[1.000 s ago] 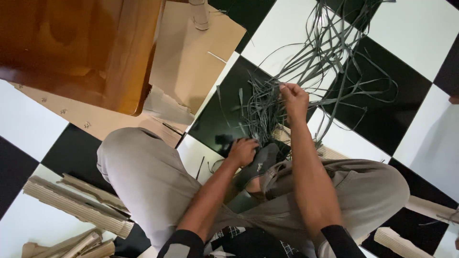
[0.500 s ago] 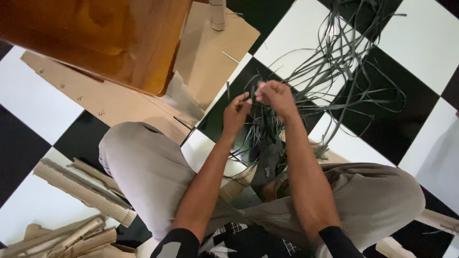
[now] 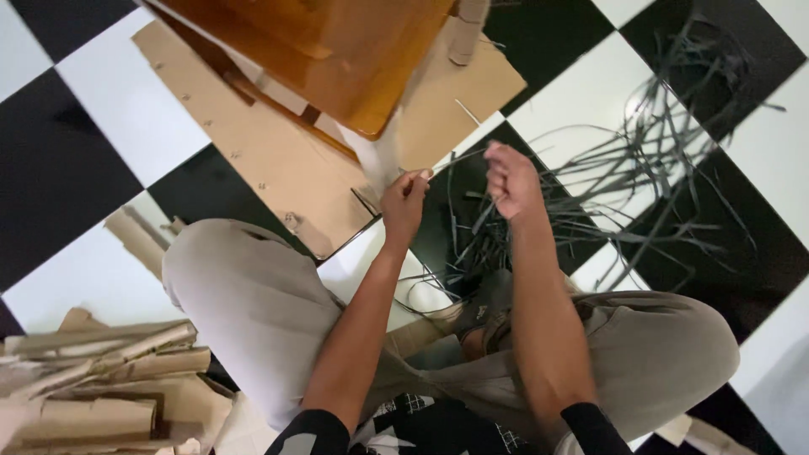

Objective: Wrapping a wooden chair leg with protective paper and securing it with plastic ties

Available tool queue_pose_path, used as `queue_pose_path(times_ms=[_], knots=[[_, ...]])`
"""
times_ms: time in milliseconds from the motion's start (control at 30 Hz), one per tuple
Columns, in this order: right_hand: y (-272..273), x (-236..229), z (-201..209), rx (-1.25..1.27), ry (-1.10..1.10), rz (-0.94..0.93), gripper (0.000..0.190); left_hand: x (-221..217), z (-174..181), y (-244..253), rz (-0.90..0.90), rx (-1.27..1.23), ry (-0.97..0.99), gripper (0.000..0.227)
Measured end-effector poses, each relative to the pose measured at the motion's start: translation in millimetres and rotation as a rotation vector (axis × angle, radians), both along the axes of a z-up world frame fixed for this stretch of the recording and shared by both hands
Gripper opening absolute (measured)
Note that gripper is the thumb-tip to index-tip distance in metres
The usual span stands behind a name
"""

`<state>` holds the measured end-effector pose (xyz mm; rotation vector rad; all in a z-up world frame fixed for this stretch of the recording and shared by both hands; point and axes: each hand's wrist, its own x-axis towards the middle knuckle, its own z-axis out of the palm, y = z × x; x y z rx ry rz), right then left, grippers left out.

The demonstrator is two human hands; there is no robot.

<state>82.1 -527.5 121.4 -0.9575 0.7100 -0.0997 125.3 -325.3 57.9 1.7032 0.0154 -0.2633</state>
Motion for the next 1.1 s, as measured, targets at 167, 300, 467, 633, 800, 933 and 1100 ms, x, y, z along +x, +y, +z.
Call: queue_pose_path(times_ms=[167,300,467,633,800,933,1100], knots=[[16.2,34.9,7.5,0.03,-0.017,-0.497,0.021,-12.3,59.8,23.4,0.324,-0.009,-0.384,0.013],[72.8,55.2,32.5,-0.499,-0.046,-0.468,0.012,0.9,44.5,36.3,0.433,0.142,-0.768,0.052],[114.9,66.9,21.0,-0.851,-0.259,-0.189,0.009,20.9,56.3,36.4,0.236,0.08,-0.55,0.077],[137.5,60.4,40.8,-0.834,-0.349,-0.002,0.016,39.4,39.4,45.5,0.113,0.032,-0.54,0.059],[139.5,55.1,52.0,-0.894,-0.527,0.128,0.015,41.8,48.8,51.0,0.049,-0.1,-0.566,0.061],[140.7,53.8,52.3,-0.888,-0.54,0.189,0.022,45.8,16.2,48.7,0.034,-0.18,-0.571,0.061],[132.0,61.2,33.6,-0.884,-0.353,0.262,0.051,45.9,17.4,55.7,-0.081,-0.369,-0.45,0.072]])
